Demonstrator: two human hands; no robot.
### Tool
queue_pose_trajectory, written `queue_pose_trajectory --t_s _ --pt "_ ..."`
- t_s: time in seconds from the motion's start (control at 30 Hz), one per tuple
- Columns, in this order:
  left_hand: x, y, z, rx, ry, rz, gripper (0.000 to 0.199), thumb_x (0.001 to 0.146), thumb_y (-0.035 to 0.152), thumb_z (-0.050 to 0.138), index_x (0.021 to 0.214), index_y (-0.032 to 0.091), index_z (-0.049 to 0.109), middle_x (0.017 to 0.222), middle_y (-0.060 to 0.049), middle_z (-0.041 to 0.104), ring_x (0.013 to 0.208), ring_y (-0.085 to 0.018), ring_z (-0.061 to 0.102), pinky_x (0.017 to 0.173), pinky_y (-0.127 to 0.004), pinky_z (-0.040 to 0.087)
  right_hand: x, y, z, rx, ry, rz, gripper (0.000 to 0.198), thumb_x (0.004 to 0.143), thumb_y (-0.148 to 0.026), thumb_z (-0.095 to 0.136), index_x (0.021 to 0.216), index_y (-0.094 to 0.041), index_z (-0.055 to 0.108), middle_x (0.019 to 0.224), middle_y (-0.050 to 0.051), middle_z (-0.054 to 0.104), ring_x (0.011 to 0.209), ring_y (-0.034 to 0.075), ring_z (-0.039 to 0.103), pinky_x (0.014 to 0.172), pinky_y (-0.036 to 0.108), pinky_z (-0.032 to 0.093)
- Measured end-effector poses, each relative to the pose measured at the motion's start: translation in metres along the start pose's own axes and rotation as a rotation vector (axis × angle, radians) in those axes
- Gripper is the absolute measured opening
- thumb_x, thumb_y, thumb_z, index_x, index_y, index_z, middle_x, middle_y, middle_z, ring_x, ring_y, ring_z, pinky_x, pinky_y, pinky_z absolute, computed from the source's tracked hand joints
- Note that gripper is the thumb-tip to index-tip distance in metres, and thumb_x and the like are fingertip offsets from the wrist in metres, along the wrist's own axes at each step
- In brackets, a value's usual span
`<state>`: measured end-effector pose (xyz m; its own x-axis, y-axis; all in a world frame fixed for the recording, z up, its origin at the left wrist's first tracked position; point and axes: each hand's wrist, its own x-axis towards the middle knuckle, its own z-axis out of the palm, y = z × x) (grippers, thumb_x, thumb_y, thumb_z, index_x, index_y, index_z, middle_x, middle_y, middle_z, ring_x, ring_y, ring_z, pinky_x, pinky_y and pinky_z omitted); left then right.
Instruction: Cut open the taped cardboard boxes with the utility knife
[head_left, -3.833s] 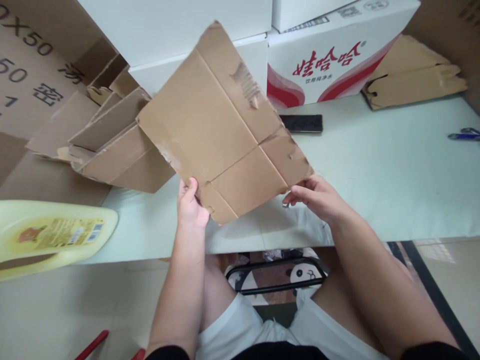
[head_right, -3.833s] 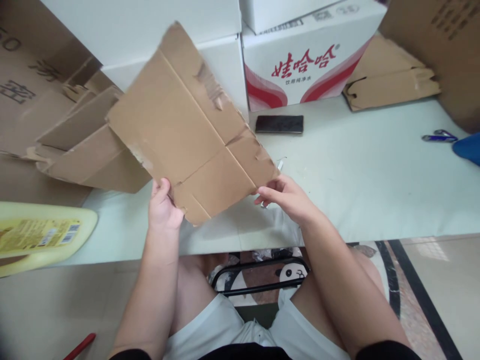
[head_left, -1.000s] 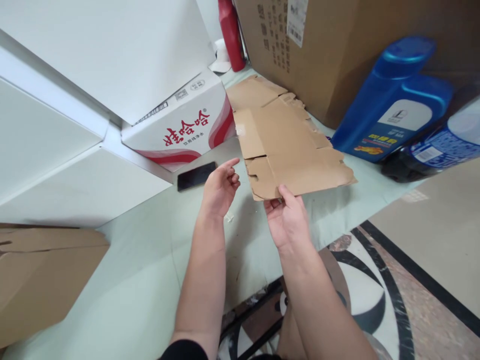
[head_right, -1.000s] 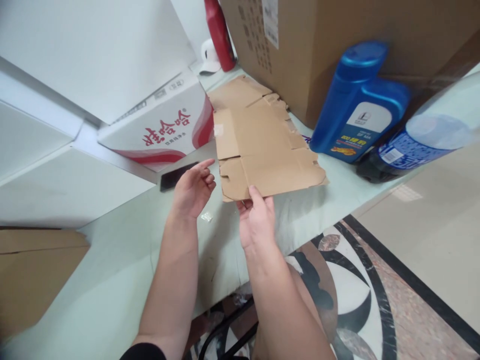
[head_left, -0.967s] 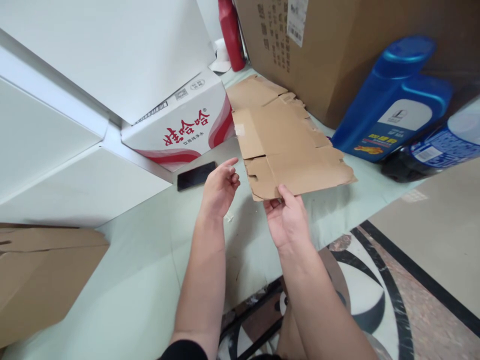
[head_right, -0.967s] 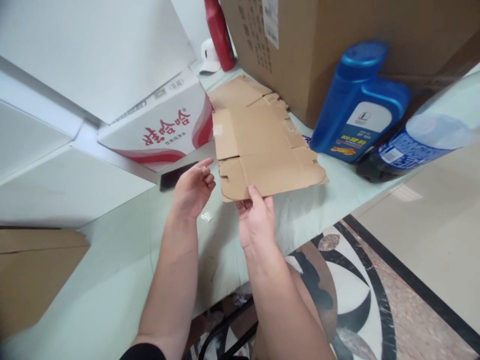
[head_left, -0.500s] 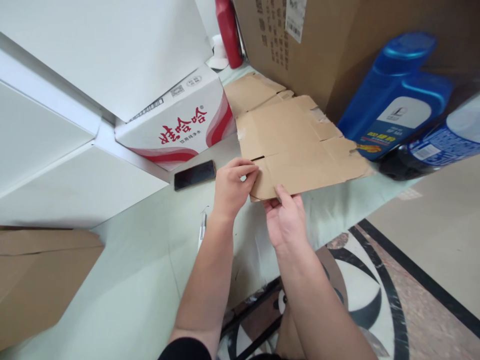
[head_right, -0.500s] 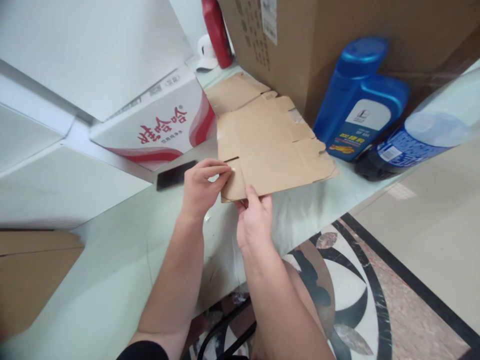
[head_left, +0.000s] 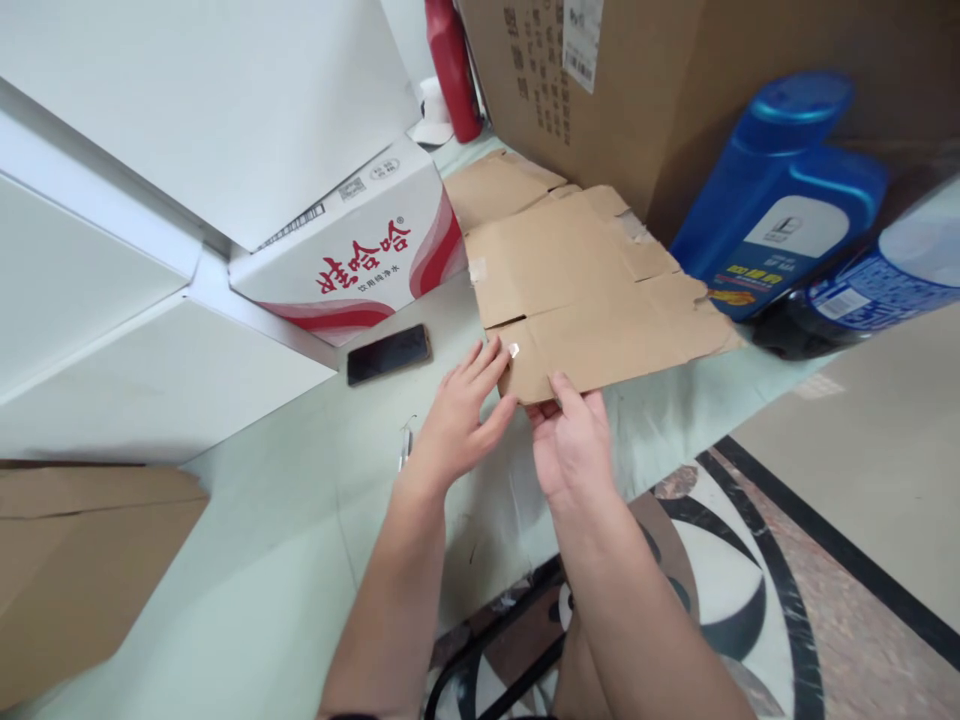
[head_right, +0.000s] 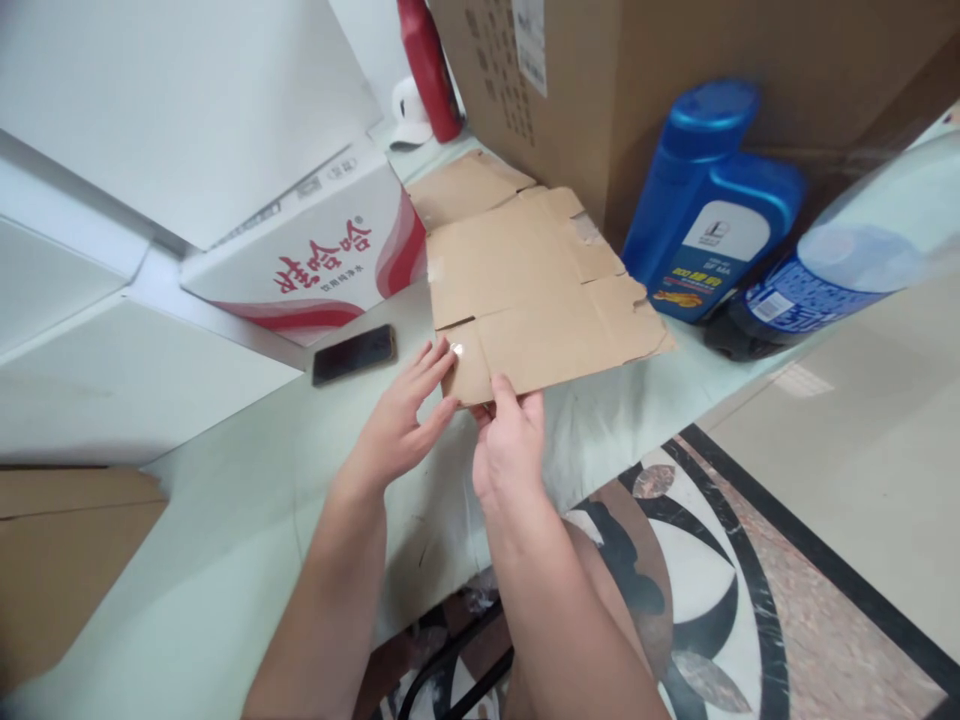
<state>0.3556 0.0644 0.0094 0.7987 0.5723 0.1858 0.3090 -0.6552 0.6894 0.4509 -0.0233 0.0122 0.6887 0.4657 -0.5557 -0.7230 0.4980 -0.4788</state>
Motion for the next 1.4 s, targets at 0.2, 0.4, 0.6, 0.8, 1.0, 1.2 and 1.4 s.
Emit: queue_pose_trajectory --t_s 0.2,0.4,0.6,0.8,1.0,1.2,1.4 --pt "-0.021 0.004 0.008 -0.720 0.214 -0.477 0.054 0.078 0.055 0.081 0.120 0.022 0.071 0.135 -0.014 0.070 0.121 -0.029 0.069 0.093 -0.038 0.059 -0.001 0.005 0.000 -0.039 -0.077 -0.029 0.040 0.067 -0.029 0.079 0.099 -0.027 0.055 0.092 -0.002 0.073 0.081 0.016 0.070 0.066 0.030 0.055" --pt "0.002 0.015 0.020 -1.155 0.276 -0.551 0.033 0.068 0.033 0.092 0.088 0.017 0.070 0.072 0.003 0.066 0.054 -0.005 0.059 0.049 -0.016 0.045 -0.004 0.003 -0.002 -0.190 -0.145 -0.031 0.035 0.070 -0.037 0.075 0.096 -0.027 0.054 0.098 -0.001 0.072 0.082 0.014 0.068 0.062 0.025 0.048" --pt "0.048 0.021 0.024 -1.286 0.398 -0.596 0.012 0.085 0.009 0.073 0.080 0.016 0.065 0.063 0.005 0.063 0.048 -0.003 0.058 0.047 -0.012 0.045 -0.009 -0.006 0.001 -0.164 -0.132 0.032 0.047 0.073 -0.035 0.069 0.118 -0.029 0.058 0.110 0.001 0.072 0.091 0.015 0.072 0.068 0.026 0.046" --pt "0.100 0.015 0.018 -1.320 0.515 -0.594 0.023 0.093 0.003 0.062 0.074 0.016 0.060 0.059 0.005 0.059 0.050 -0.003 0.058 0.052 -0.011 0.047 -0.006 -0.010 0.002 -0.156 -0.078 0.064 0.040 0.070 -0.032 0.068 0.107 -0.027 0.056 0.097 -0.002 0.071 0.080 0.015 0.072 0.065 0.026 0.043" --pt "0.138 -0.002 0.016 -1.325 0.585 -0.539 0.026 0.093 0.006 0.064 0.071 0.017 0.060 0.063 0.004 0.059 0.058 -0.005 0.062 0.063 -0.014 0.051 -0.005 -0.010 0.006 -0.155 -0.052 0.090 0.034 0.069 -0.032 0.066 0.100 -0.026 0.053 0.093 -0.005 0.070 0.074 0.012 0.071 0.063 0.024 0.042" --pt "0.155 -0.014 0.024 -1.331 0.634 -0.553 0.027 0.094 0.006 0.061 0.070 0.017 0.058 0.062 0.004 0.057 0.059 -0.006 0.062 0.070 -0.017 0.054 -0.006 -0.003 0.008 -0.170 -0.067 0.126 0.033 0.068 -0.033 0.067 0.095 -0.026 0.051 0.087 -0.006 0.066 0.069 0.011 0.068 0.060 0.024 0.040" --pt "0.165 -0.021 0.030 -1.313 0.656 -0.536 0.025 0.095 0.008 0.060 0.071 0.017 0.057 0.064 0.004 0.056 0.062 -0.006 0.064 0.076 -0.019 0.057 -0.009 0.002 0.006 -0.179 -0.098 0.117 0.035 0.066 -0.036 0.070 0.093 -0.025 0.051 0.083 -0.008 0.062 0.066 0.010 0.066 0.059 0.024 0.039"
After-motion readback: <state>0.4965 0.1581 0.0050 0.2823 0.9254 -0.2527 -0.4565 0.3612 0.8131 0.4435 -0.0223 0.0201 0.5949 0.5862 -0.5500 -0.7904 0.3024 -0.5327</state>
